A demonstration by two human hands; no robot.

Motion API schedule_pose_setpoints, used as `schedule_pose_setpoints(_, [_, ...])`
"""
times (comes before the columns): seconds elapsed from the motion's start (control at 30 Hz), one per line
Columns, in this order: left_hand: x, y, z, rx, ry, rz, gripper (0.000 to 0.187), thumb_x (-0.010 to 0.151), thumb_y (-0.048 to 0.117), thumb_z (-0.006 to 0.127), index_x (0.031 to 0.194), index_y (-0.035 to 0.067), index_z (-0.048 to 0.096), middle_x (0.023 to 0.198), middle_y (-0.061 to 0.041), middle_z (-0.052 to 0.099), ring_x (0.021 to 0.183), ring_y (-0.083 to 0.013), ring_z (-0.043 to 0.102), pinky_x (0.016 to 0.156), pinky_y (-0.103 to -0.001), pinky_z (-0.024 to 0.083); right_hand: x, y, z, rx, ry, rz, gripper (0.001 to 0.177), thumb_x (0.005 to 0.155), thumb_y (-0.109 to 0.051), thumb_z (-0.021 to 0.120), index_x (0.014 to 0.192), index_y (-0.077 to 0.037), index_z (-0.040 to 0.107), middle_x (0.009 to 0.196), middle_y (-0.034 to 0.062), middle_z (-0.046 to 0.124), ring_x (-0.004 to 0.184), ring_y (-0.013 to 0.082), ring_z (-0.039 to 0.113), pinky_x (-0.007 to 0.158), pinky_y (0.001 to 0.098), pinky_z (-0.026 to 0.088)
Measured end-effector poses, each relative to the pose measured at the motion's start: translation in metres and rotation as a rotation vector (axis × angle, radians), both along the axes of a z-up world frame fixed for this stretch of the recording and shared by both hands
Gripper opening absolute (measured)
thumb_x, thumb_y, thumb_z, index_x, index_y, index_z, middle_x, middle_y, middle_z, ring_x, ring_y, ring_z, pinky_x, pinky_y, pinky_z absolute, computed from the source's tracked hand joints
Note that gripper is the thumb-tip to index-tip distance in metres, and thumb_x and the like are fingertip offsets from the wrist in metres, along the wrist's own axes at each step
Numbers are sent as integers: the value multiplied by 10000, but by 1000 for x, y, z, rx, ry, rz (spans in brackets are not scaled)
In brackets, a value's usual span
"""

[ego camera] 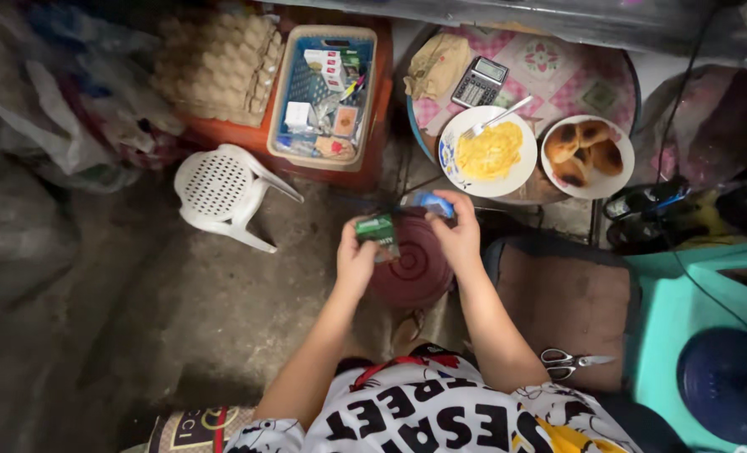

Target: The person unpacks various grocery items from a plastic bag, including canned goods and small boxes, and places them into a drawer and on a shelf. The person also uses scissors to cut open a package.

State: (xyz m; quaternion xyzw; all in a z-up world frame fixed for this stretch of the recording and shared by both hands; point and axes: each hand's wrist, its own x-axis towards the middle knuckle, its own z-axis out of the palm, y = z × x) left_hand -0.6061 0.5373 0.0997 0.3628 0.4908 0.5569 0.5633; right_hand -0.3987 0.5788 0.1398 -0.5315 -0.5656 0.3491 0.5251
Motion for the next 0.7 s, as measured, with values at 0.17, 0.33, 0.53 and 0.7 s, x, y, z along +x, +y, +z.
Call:
schedule_pose_setpoints(0.17, [-14, 55, -4, -110, -129, 59, 571, 824, -13, 432, 1382, 83, 507, 1134, -67, 622, 984, -168, 628, 853, -295, 557, 1, 39, -23, -114, 223, -27, 429, 895, -12, 758, 1277, -55, 567, 1150, 45, 646, 1051, 121, 612, 941, 260, 500])
schedule_pose_setpoints(0.33, [-26, 109, -43, -195, -343, 145, 399, 979, 267, 386, 1284, 98, 580, 1020, -72, 659, 859, -185, 620, 751, -338, 515, -7, 66, -48, -189, 228, -70, 398, 891, 9, 770, 1235, -56, 582, 1088, 31, 672, 995, 105, 622, 892, 249, 514])
schedule_pose_setpoints(0.53, [-68, 174, -128, -379, -246, 36, 592, 1130, 542, 373, 1042, 56, 699, 864, -60, 640, 738, -165, 583, 693, -320, 483, -47, 113, -77, -186, 256, -79, 376, 893, 11, 771, 1220, -52, 598, 1124, 23, 643, 1010, 109, 613, 887, 242, 517])
schedule_pose_setpoints(0.7, [-121, 223, -136, -482, -30, -19, 548, 1076, 490, 371, 1141, 93, 744, 903, -24, 688, 789, -119, 613, 726, -283, 503, -110, 175, -94, -97, -71, -142, 344, 866, 11, 802, 1169, -64, 657, 1107, 70, 570, 1001, 175, 607, 857, 269, 516])
